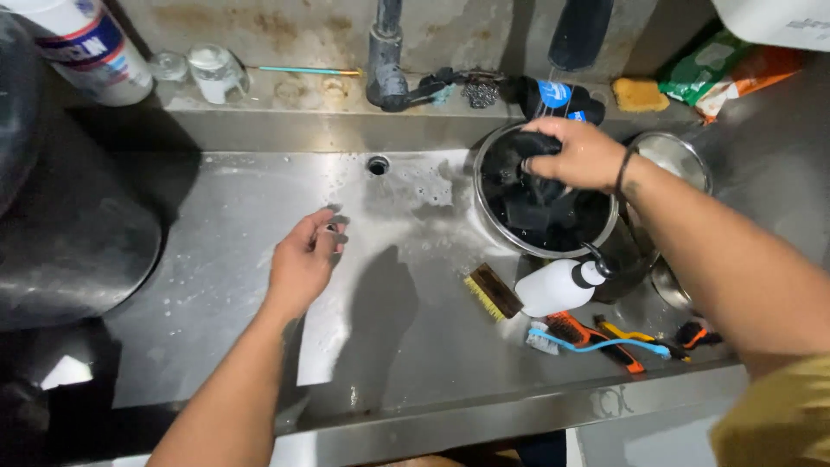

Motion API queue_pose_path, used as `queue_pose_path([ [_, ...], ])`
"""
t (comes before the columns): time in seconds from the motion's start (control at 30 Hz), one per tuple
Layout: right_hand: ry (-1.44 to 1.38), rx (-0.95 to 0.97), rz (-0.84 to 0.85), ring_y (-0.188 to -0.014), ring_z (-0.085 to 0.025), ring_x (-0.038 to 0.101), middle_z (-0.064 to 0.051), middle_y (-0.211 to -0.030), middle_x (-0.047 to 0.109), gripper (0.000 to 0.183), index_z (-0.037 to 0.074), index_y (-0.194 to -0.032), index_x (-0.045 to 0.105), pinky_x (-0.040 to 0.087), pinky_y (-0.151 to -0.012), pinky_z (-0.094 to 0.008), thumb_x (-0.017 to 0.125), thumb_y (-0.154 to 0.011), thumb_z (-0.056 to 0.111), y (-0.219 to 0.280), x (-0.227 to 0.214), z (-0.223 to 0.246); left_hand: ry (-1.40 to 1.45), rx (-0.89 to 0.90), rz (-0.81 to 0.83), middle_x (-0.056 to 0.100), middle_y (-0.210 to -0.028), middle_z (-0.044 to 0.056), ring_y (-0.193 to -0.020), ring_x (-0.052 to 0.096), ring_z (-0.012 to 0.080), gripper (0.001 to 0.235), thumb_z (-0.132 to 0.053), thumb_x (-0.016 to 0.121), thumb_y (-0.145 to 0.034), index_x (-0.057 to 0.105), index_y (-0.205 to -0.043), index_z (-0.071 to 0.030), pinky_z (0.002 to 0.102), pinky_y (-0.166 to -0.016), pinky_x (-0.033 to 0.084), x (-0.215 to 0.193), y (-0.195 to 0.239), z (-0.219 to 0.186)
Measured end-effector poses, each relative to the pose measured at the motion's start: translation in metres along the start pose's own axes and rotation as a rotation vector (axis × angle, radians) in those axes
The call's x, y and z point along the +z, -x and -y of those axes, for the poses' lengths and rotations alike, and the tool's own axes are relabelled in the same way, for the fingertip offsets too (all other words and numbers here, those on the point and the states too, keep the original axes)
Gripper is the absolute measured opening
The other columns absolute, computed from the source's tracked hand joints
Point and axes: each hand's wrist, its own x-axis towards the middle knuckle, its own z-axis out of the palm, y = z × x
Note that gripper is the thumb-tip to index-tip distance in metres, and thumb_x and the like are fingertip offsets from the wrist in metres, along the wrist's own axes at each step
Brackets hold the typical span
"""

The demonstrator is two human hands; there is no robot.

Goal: Cleaning a black baseball cap in a sink using a sponge, brush, and soap.

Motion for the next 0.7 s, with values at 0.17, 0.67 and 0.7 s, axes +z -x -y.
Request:
queue_pose_path([
  [0.17, 0.047, -0.472, -0.100, -0.097, -0.037, 0.069, -0.013, -0.101, 0.070, 0.047, 0.022, -0.122, 0.071, 0.054, -0.079, -0.046, 0.084, -0.077, 0.022, 0.042, 0.019, 0.072, 0.265, 0.019, 0.213, 0.067, -0.132, 0.024, -0.107, 0.072, 0.0304, 0.049, -0.016, 0.048, -0.102, 0.047, -0.149, -0.003, 0.037, -0.085, 0.060, 0.013, -0.007, 0.010],
  [0.67, -0.644, -0.217, -0.410, -0.097, -0.017, 0.071, 0.003, -0.095, 0.072, 0.027, 0.031, -0.105, 0.073, 0.055, -0.090, -0.034, 0.065, -0.096, 0.056, 0.000, 0.267, 0.140, 1.073, 0.247, 0.421, 0.058, -0.138, 0.021, -0.124, 0.059, 0.0377, 0.044, -0.034, 0.044, -0.110, 0.052, -0.140, -0.003, 0.060, -0.103, 0.052, 0.023, -0.017, 0.036],
  [0.7, -0.644, -0.216, -0.416, -0.097, -0.017, 0.071, 0.003, -0.095, 0.072, 0.027, 0.031, -0.105, 0.073, 0.055, -0.090, -0.034, 0.065, -0.096, 0.056, -0.003, 0.265, 0.138, 1.072, 0.248, 0.427, 0.058, -0.138, 0.021, -0.124, 0.059, 0.0377, 0.044, -0.034, 0.044, -0.110, 0.052, -0.140, -0.003, 0.060, -0.103, 0.052, 0.021, -0.013, 0.028],
])
